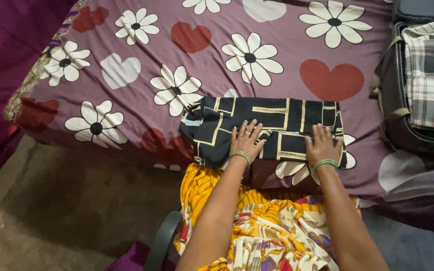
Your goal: The person organizes clothes inside an open suitcase and then folds a black patterned garment by hand on a bed.
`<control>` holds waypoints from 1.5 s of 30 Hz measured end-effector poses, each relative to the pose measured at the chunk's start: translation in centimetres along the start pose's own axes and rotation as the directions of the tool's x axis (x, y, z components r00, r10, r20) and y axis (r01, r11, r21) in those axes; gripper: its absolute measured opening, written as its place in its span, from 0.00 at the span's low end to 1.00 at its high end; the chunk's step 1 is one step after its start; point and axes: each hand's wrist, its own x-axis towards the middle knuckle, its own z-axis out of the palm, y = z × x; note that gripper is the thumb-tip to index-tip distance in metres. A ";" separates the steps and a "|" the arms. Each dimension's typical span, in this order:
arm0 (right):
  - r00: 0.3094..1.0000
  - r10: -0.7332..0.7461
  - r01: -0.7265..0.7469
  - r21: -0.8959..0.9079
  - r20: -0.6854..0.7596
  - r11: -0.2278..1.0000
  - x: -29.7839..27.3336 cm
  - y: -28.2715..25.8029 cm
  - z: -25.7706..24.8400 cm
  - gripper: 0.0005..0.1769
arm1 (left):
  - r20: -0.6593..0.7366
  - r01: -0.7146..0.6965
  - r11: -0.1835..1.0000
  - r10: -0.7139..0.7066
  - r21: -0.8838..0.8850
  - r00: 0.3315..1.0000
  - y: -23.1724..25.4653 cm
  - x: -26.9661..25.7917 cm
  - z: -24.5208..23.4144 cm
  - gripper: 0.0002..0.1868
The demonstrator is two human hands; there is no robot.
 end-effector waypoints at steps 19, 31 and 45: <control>0.985 0.004 0.003 0.044 -0.172 0.999 -2.0 5.0 0.4 0.33 | -0.425 -0.027 0.937 -0.131 -0.347 0.896 -9.8 -3.2 -2.9 0.12; 0.980 0.007 0.009 0.078 -0.199 0.997 -2.8 4.3 -0.7 0.32 | -0.091 0.177 0.305 -0.694 -0.936 0.715 -24.0 -11.2 6.7 0.16; 0.973 0.003 0.022 0.109 -0.230 0.994 -3.1 4.1 -0.6 0.31 | 0.011 0.197 0.224 -0.634 -0.955 0.773 -22.1 -12.8 7.3 0.11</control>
